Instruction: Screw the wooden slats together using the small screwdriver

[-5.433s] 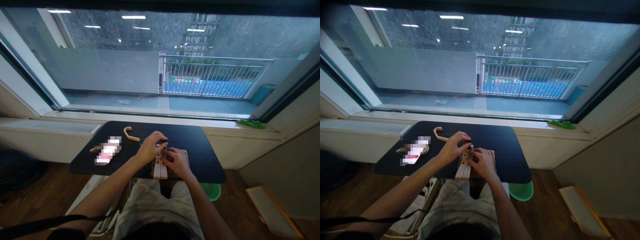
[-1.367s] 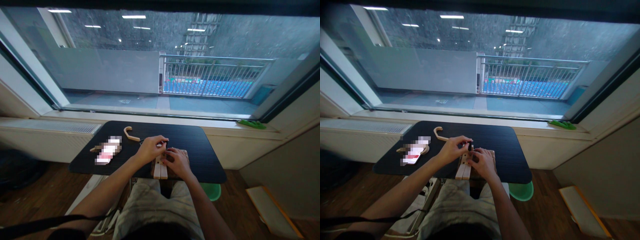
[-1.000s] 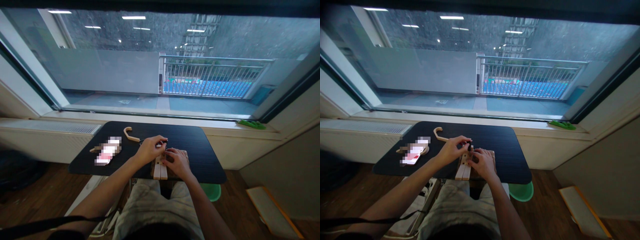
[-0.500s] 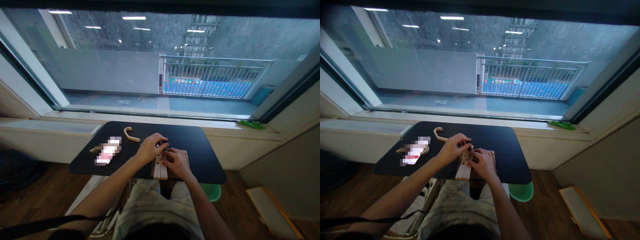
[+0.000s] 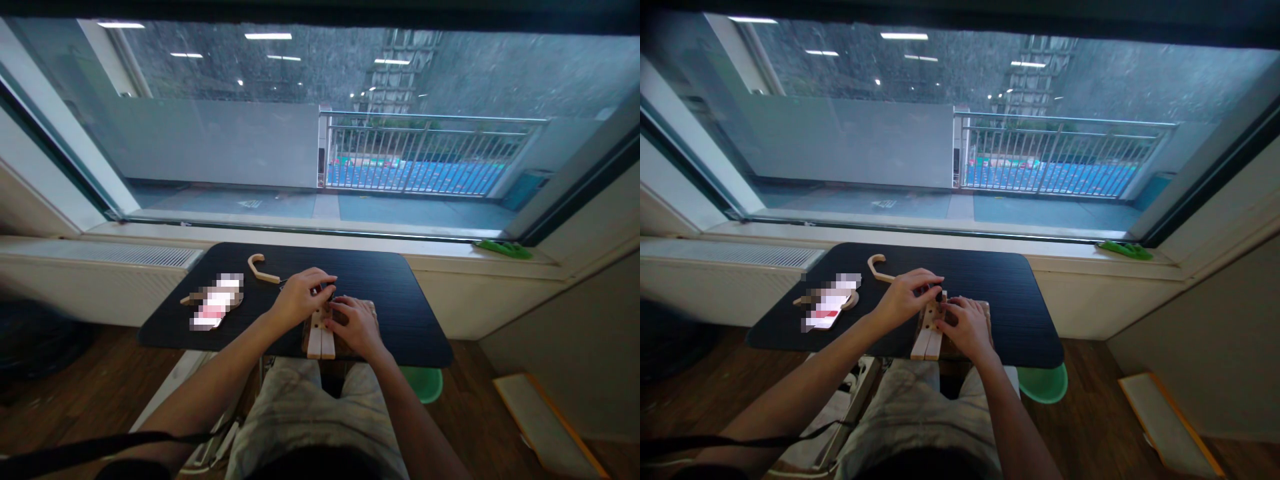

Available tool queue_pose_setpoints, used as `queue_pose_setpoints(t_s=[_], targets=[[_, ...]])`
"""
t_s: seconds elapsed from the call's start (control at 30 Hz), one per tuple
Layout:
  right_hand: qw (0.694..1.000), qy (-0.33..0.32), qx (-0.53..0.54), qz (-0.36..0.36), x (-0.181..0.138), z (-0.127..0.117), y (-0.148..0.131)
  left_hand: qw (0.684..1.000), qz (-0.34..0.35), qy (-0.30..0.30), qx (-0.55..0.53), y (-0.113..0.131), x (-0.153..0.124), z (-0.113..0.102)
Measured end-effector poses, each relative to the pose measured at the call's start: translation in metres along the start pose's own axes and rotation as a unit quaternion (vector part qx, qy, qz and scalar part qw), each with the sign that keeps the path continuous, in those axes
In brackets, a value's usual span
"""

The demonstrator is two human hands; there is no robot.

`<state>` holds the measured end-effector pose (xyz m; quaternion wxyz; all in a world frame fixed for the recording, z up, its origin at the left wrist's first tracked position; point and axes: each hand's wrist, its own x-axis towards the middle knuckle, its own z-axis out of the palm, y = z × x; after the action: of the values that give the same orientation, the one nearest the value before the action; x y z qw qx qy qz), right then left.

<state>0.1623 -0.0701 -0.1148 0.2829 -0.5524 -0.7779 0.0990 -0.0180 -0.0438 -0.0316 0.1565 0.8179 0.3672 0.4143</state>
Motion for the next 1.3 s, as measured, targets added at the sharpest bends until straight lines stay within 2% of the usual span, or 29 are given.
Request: queue_pose_setpoints(t_s=[0.77, 1.3], targets=[[1.000, -0.003, -0.009, 0.002, -0.0004, -0.0020, -0.0021, 0.999, -0.016, -0.033, -0.016, 0.0026, -0.0021, -0.0011], [1.000, -0.004, 0.000, 0.005, 0.0001, -0.0019, -0.0024, 0.999, -0.024, -0.017, 0.017, -0.0030, -0.0019, 0.0016]])
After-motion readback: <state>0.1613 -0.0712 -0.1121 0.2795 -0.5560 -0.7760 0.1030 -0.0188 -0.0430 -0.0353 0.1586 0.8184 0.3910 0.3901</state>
